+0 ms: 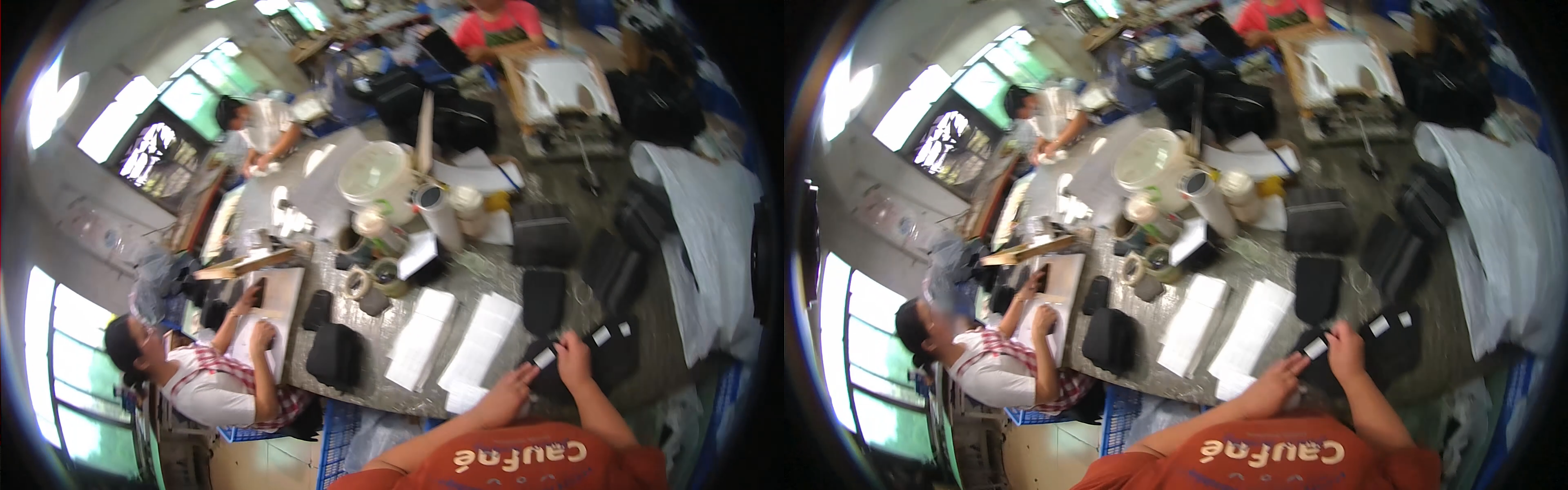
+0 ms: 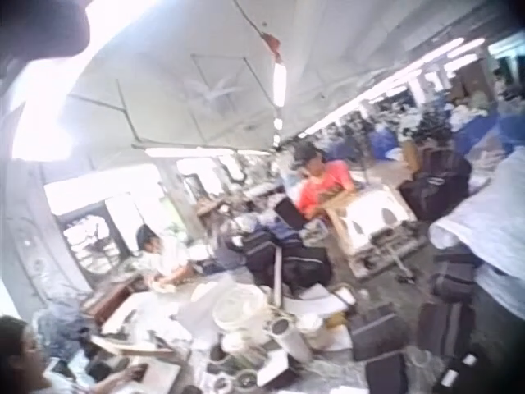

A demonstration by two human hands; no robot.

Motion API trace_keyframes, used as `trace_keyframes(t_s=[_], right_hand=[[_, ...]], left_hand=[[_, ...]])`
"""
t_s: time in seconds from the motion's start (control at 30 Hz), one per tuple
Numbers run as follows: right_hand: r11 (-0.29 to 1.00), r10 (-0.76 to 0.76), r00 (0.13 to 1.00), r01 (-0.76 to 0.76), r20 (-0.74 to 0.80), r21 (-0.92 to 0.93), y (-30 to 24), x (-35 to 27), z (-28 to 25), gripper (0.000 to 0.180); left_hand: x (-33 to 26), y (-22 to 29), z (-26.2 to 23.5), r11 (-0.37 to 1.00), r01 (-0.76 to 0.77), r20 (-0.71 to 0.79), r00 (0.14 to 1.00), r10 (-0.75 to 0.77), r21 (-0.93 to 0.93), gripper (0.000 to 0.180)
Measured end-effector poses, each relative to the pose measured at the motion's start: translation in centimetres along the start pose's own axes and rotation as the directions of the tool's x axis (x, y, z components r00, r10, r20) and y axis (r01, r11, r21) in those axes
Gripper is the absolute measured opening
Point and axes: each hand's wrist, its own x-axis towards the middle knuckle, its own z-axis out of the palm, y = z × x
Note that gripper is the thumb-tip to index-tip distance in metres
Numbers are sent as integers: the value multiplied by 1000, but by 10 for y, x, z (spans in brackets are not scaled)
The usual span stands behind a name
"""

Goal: The recorder is picking up small white labels and adhering them to black shoe components at a workstation.

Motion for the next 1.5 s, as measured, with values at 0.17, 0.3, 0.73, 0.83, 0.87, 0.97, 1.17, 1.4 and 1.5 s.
trace_keyframes(t_s=[0.17, 0.3, 0.73, 0.83, 0.87, 0.97, 1.17, 1.4, 1.5], right_hand=[[993, 48, 999, -48, 2, 112, 5, 0, -29, 16], [989, 139, 974, -148, -177, -33, 32, 14, -80, 17], [988, -1, 949, 49, 315, -147, -28, -34, -4, 64], [992, 34, 950, 7, 311, -129, -31, -32, -5, 64], [992, 15, 952, 24, 306, -123, -27, -32, -3, 64], [995, -17, 954, 45, 300, -87, -30, -31, 1, 64], [997, 45, 955, -24, 293, -75, -30, -35, 3, 68], [975, 53, 975, -3, 217, -224, -58, -28, -5, 61], [977, -152, 988, 155, 35, -144, -90, -27, -5, 39]], left_hand=[[-4, 5, -2, 993, 114, 90, 990, -111, -29, 19], [-1, 7, -11, 993, 120, 90, 989, -119, -16, 16], [3, -7, -21, 970, 166, -102, 977, -186, -179, 21], [-3, 4, -48, 958, 241, -146, 954, -263, -153, 20], [-1, 7, -57, 914, 365, -60, 923, -381, -177, 20], [-8, 2, -64, 899, 362, -158, 900, -406, -247, 22], [-15, -17, -68, 861, 372, -221, 860, -460, -347, 22], [-29, -27, -78, 856, 373, -212, 860, -463, -359, 27], [-35, -26, -86, 871, 350, -235, 866, -441, -346, 31]])
